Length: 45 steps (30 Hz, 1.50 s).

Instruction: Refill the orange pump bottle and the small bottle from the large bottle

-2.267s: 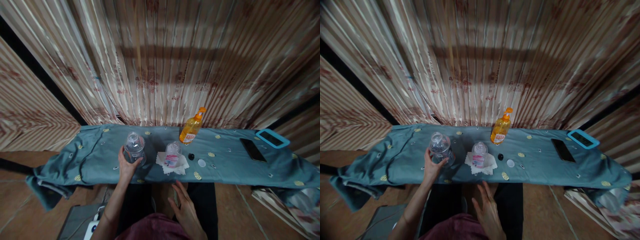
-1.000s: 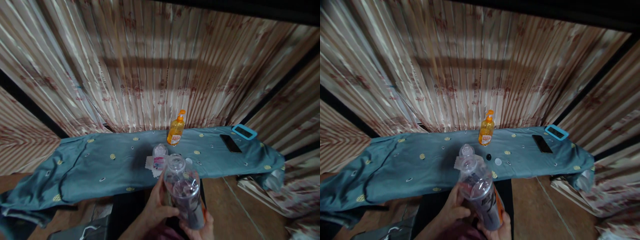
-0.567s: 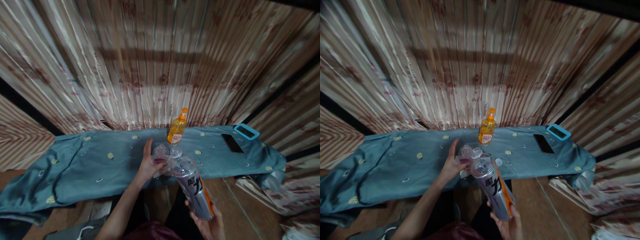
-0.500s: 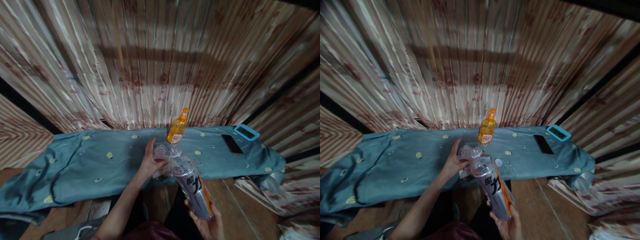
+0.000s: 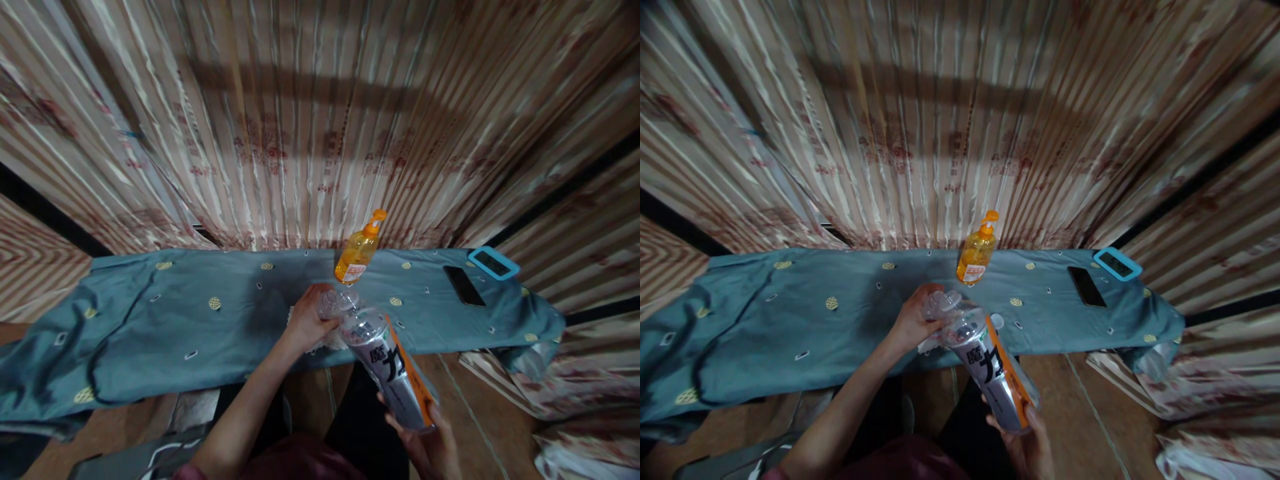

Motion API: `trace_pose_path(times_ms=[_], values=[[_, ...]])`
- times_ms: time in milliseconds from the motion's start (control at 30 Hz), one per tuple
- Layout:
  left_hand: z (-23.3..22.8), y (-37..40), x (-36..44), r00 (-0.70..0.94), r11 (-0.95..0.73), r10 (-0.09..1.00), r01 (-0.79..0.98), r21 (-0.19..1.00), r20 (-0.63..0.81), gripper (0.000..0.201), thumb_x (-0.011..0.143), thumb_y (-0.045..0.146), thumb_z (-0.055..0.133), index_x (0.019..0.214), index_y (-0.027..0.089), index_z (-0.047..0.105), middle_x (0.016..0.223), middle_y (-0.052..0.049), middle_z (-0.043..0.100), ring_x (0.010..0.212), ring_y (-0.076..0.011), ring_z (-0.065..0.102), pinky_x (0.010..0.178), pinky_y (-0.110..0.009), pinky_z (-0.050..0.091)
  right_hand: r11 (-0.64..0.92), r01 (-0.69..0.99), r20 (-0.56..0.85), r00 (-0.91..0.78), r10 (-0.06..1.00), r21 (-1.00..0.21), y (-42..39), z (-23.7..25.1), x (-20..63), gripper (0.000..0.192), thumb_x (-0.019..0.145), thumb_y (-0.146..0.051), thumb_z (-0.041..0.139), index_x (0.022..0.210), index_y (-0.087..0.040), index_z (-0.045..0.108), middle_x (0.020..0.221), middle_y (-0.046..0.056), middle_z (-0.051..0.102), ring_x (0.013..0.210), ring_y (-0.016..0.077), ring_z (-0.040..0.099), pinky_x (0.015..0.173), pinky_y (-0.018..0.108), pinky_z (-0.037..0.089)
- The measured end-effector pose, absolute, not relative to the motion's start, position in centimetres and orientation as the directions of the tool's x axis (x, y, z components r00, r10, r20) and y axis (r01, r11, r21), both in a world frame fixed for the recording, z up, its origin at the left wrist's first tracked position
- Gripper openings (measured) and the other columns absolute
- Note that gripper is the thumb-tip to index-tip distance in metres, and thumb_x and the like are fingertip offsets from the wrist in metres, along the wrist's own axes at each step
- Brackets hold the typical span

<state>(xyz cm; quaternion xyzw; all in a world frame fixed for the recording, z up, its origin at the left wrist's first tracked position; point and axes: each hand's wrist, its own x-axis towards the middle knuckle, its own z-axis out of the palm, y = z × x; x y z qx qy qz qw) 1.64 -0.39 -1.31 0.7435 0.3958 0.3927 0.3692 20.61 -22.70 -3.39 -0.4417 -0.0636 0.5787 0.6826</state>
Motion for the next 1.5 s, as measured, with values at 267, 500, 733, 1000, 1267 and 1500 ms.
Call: trace_pose_path(times_ms=[267, 500, 733, 1000, 1267, 1500], values=[[-1.5, -0.3, 1.7, 0.437, -0.445, 0.845, 0.256, 0.858, 0.308, 0.064, 0.069, 0.014, 0.085, 0.129, 0.023, 0.067, 0.132, -0.011, 0.073, 0.125, -0.0344, 0.069, 0.114, -0.052, 0.054, -0.055, -0.68, -0.448, 0.418, 0.79, -0.732, -23.0, -2.0, 20.4, 0.049, 0.066, -0.058, 0.099, 0.102, -0.028, 0.087, 0.106, 0.009, 0.083, 0.091, 0.0317, 0.083, 0.071, 0.036, 0.069], [-1.7, -0.2, 0.9, 0.463, -0.449, 0.826, 0.196, 0.872, 0.322, 0.056, 0.074, 0.014, 0.077, 0.13, 0.018, 0.07, 0.13, -0.014, 0.072, 0.124, -0.0346, 0.068, 0.113, -0.051, 0.054, -0.086, -0.665, -0.457, 0.408, 0.791, -0.742, -23.5, -1.4, 20.2, 0.051, 0.069, -0.063, 0.096, 0.103, -0.026, 0.087, 0.108, 0.013, 0.083, 0.093, 0.0331, 0.082, 0.072, 0.036, 0.069], [-1.9, 0.2, 0.3, 0.481, -0.436, 0.821, 0.183, 0.881, 0.307, 0.049, 0.082, 0.026, 0.075, 0.13, 0.021, 0.07, 0.131, -0.012, 0.074, 0.121, -0.0333, 0.068, 0.111, -0.049, 0.053, -0.072, -0.661, -0.451, 0.423, 0.786, -0.747, -24.2, -1.8, 20.5, 0.06, 0.065, -0.07, 0.095, 0.106, -0.028, 0.087, 0.115, 0.01, 0.082, 0.095, 0.0335, 0.082, 0.079, 0.04, 0.069], [-1.8, 0.1, 0.1, 0.47, -0.42, 0.83, 0.173, 0.891, 0.3, 0.038, 0.091, 0.034, 0.068, 0.126, 0.021, 0.072, 0.129, -0.012, 0.075, 0.121, -0.0326, 0.068, 0.112, -0.049, 0.052, -0.08, -0.665, -0.461, 0.42, 0.781, -0.742, -25.4, -2.4, 21.0, 0.053, 0.07, -0.064, 0.094, 0.11, -0.03, 0.086, 0.119, 0.011, 0.081, 0.104, 0.0356, 0.08, 0.088, 0.047, 0.068], [-2.1, 0.2, 0.4, 0.44, -0.408, 0.853, 0.225, 0.885, 0.281, 0.034, 0.093, 0.032, 0.065, 0.124, 0.021, 0.071, 0.125, -0.011, 0.075, 0.118, -0.031, 0.069, 0.11, -0.047, 0.054, -0.115, -0.586, -0.439, 0.447, 0.78, -0.802, -26.9, -3.6, 21.6, 0.06, 0.074, -0.057, 0.091, 0.127, -0.032, 0.08, 0.145, 0.015, 0.07, 0.126, 0.0431, 0.071, 0.108, 0.062, 0.055], [-2.3, 0.2, 0.6, 0.433, -0.424, 0.85, 0.225, 0.877, 0.3, 0.033, 0.092, 0.032, 0.068, 0.122, 0.02, 0.071, 0.123, -0.012, 0.075, 0.116, -0.0314, 0.068, 0.108, -0.047, 0.054, -0.108, -0.559, -0.425, 0.478, 0.769, -0.822, -26.9, -3.2, 21.5, 0.063, 0.073, -0.055, 0.092, 0.129, -0.031, 0.077, 0.141, 0.016, 0.072, 0.12, 0.0412, 0.074, 0.099, 0.056, 0.062]])
